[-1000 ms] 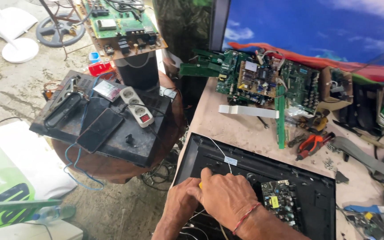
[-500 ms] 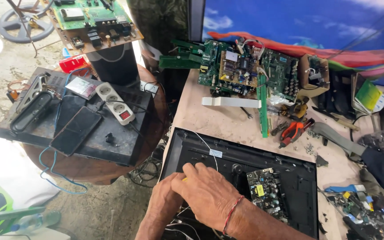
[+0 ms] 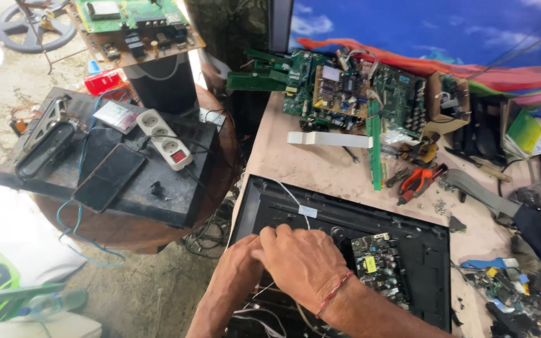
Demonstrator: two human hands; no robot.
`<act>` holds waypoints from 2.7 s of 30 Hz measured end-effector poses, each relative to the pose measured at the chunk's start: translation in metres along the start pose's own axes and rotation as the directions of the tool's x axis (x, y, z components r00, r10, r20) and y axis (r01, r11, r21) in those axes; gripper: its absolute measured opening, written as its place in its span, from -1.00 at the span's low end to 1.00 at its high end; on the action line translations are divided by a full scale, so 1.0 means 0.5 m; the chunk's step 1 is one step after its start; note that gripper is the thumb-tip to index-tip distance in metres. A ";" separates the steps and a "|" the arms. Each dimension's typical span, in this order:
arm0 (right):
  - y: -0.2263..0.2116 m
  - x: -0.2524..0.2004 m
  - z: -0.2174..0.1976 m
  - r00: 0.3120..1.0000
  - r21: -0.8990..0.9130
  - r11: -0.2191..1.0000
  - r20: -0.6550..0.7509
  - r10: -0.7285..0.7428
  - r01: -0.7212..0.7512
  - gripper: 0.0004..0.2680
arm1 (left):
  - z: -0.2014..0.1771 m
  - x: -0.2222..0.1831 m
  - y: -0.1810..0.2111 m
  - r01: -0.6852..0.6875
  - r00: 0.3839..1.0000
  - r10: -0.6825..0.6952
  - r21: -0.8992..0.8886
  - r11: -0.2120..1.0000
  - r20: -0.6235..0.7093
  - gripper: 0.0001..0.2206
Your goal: Disassembling the internal components of a television, including removing screws from the circuit board and disconnecting wires.
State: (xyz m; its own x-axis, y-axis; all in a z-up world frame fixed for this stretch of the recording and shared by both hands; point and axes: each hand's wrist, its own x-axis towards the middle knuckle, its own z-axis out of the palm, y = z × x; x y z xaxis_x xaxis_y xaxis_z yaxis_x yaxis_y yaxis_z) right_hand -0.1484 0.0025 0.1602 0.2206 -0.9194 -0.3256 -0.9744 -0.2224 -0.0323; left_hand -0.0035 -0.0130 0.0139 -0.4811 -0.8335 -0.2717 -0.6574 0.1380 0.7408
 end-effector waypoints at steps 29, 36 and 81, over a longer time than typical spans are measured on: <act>0.045 -0.006 0.003 0.822 -0.030 0.897 -0.385 -0.419 0.442 -0.88 | -0.068 0.034 -0.008 -0.263 0.959 0.250 0.096 0.960 0.136 -0.83; 0.089 -0.087 -0.008 0.937 0.373 0.883 -0.301 -0.177 0.286 -0.72 | -0.070 0.042 0.007 -0.220 0.962 0.189 0.149 0.964 0.198 -0.77; 0.019 -0.156 0.113 0.940 0.524 0.793 -0.290 -0.178 0.312 -0.69 | -0.002 -0.201 -0.042 0.107 0.982 -0.150 -0.327 0.939 -0.111 -0.70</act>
State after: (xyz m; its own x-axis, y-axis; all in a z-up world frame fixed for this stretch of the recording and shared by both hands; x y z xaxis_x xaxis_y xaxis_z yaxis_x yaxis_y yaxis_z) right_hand -0.1773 0.0903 0.1318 0.3937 -0.9189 -0.0266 -0.7260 -0.2930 -0.6222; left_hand 0.0593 0.0675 0.0263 -0.3094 -0.8989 -0.3102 -0.4790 -0.1345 0.8675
